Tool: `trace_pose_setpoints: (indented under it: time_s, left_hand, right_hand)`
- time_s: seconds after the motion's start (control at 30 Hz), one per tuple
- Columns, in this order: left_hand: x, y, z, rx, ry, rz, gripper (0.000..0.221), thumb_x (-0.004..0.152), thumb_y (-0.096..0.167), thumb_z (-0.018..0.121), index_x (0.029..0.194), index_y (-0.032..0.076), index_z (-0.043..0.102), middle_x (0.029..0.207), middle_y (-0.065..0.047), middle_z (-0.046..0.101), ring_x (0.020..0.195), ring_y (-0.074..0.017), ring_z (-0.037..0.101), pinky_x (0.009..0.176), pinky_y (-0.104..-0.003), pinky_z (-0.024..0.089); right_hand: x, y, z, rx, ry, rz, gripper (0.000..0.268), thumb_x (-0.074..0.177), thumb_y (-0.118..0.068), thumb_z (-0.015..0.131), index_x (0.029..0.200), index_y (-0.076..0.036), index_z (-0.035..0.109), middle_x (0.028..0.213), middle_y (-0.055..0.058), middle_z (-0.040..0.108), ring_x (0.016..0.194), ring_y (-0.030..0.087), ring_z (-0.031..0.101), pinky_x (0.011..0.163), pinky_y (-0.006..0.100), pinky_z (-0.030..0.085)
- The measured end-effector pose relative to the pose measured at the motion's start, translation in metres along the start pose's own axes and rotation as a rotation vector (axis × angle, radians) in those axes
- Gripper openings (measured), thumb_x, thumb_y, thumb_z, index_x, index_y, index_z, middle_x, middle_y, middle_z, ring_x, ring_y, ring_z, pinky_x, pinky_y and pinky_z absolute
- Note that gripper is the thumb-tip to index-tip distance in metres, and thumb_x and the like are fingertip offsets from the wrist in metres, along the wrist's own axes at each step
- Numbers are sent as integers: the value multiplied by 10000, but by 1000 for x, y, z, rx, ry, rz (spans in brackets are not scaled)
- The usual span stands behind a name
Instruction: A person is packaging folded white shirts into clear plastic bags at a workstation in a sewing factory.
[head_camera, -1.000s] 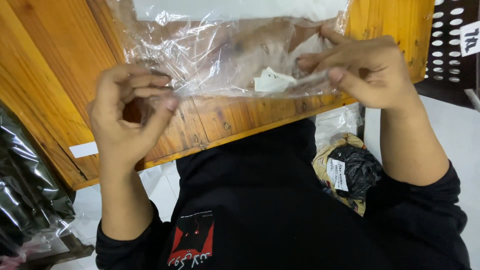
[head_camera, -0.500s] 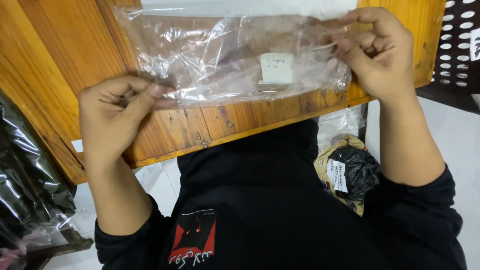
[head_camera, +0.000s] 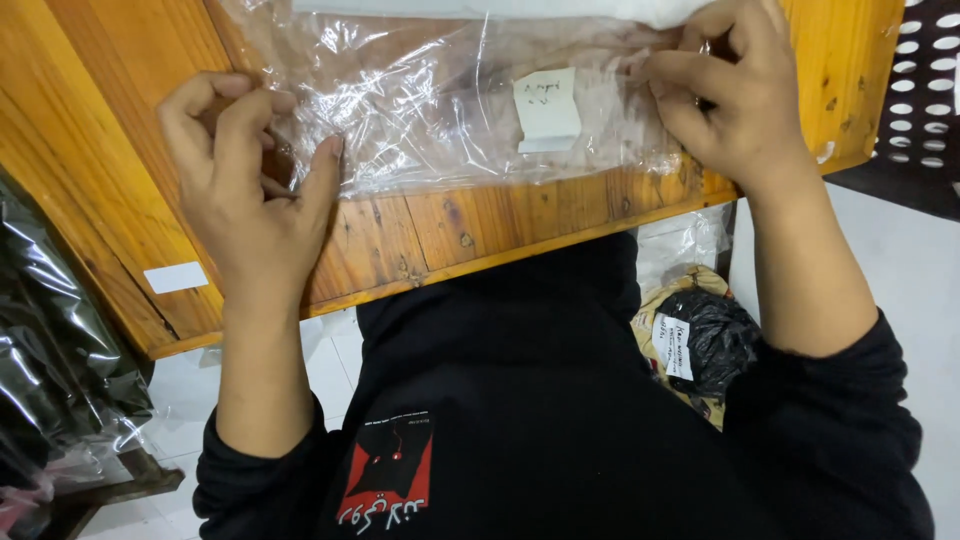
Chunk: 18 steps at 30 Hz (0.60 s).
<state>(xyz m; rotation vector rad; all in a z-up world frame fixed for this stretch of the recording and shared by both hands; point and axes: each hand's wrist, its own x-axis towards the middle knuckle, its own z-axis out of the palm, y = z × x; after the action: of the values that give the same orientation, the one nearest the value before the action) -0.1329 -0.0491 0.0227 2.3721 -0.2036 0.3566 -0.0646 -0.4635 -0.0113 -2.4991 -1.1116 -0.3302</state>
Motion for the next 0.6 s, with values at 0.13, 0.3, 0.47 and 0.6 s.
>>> trace_pose_setpoints:
  time_s: [0.13,0.3,0.47,0.6]
  left_hand:
    - [2,0,-1,12,5,4,246,1035,71,835,1167,-7,643,1217,-161,507,835,-231,542,635,-333,470]
    - [2,-4,-1,28,-20,13,273,1017,56,841,1186,-10,638,1222,-183,559,841,-239,552,689,-363,484]
    - [2,-6,-2,-15,-24,8,265,1031,65,832,1209,-12,652,1223,-170,547,838,-235,551,673,-341,478]
    - [2,-5,-4,-33,-24,1,254,1027,70,816,1201,-15,652,1224,-171,555,852,-245,544,678,-346,479]
  right_hand:
    - [2,1,0,243,32,39,189,1023,197,700,1072,66,827,1068,179,506,992,351,524,843,455,400]
    - [4,-1,-1,330,16,54,181,1045,238,696,1066,109,822,1092,194,474,985,363,562,777,419,427]
    - [9,-1,-2,328,23,39,155,1070,208,706,1045,115,827,1001,169,509,967,333,504,806,442,375]
    - [6,2,1,251,38,39,230,1023,172,692,1085,36,867,1039,151,497,971,325,477,841,455,362]
